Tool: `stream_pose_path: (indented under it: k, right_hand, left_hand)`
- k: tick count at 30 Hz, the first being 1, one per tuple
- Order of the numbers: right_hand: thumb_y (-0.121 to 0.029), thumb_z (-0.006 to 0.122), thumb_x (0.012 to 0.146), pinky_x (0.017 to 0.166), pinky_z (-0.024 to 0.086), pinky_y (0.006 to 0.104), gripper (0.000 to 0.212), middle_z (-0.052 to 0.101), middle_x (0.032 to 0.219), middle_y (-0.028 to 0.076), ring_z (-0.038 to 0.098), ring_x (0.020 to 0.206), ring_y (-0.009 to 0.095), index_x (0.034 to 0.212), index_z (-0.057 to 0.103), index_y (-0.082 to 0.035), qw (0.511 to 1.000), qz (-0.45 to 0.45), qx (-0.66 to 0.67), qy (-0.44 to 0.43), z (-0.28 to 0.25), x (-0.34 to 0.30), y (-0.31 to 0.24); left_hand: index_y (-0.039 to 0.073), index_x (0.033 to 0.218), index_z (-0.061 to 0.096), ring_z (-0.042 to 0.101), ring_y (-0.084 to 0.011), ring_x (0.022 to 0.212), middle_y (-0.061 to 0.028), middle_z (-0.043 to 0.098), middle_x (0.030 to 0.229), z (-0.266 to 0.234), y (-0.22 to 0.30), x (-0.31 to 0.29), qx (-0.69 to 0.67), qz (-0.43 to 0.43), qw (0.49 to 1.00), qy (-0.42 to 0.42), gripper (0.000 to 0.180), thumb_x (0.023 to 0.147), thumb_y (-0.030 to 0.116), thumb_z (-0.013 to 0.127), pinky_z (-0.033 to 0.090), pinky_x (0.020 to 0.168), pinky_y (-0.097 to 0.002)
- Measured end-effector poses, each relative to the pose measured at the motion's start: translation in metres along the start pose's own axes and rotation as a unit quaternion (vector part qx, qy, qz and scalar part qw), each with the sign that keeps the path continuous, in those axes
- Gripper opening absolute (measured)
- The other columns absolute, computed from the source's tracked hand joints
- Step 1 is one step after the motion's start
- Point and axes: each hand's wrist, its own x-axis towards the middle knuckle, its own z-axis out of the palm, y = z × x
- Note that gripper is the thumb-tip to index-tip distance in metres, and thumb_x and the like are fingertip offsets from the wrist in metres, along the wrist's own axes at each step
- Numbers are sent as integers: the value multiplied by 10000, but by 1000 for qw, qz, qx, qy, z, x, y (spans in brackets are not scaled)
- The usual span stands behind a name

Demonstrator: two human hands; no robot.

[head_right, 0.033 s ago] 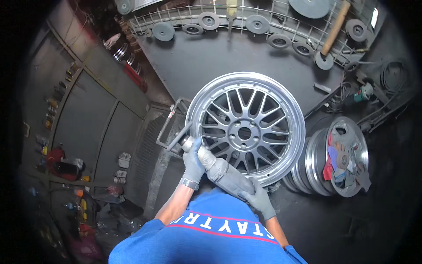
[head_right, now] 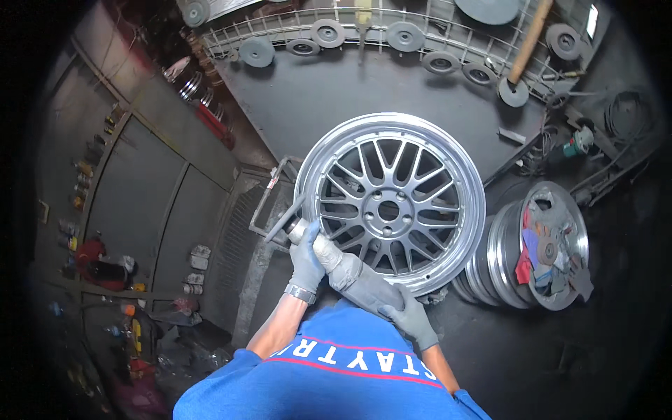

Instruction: The person uses a handheld rotary polisher with a buffing pad to polish the outer rim of a silver alloy wheel. The wheel is mounted on a stand, and the person moves the tool along the rim edge repeatedly, occasionally pausing to reposition the wheel.

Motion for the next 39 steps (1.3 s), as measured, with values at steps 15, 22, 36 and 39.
stream_pose_path:
  k: [15,22,36,39]
  right_hand:
    - [-393,804,1009,807,567,496,422,695,862,205,730,870,404,1100,676,-1,772,-253,-221,539,-186,138,-99]
    - [-453,754,1020,839,546,572,438,752,1000,310,716,1015,554,1117,654,-38,866,-124,-204,439,-202,176,-30]
    - [-379,731,1078,985,544,509,479,778,1154,298,755,1112,430,1274,699,57,784,5,103,613,-9,104,73]
    - [-399,706,1102,824,556,469,438,787,1003,205,754,903,300,1072,733,36,834,21,81,546,36,68,101]
  left_hand:
    - [-48,1340,764,728,-261,1233,-155,772,1309,-92,32,-27,243,82,953,-162,342,1101,162,637,570,1127,-427]
    - [-9,1373,749,716,-254,1283,-146,762,1368,-107,53,-40,542,286,749,-252,327,1064,-20,641,557,1150,-410]
    - [-12,1366,711,741,-326,1261,-194,764,1324,-126,37,39,303,119,882,-342,522,858,-113,781,580,1109,-407]
    - [-8,1367,727,733,-290,1267,-172,766,1338,-98,28,48,342,162,828,-413,437,934,-67,737,565,1132,-405]
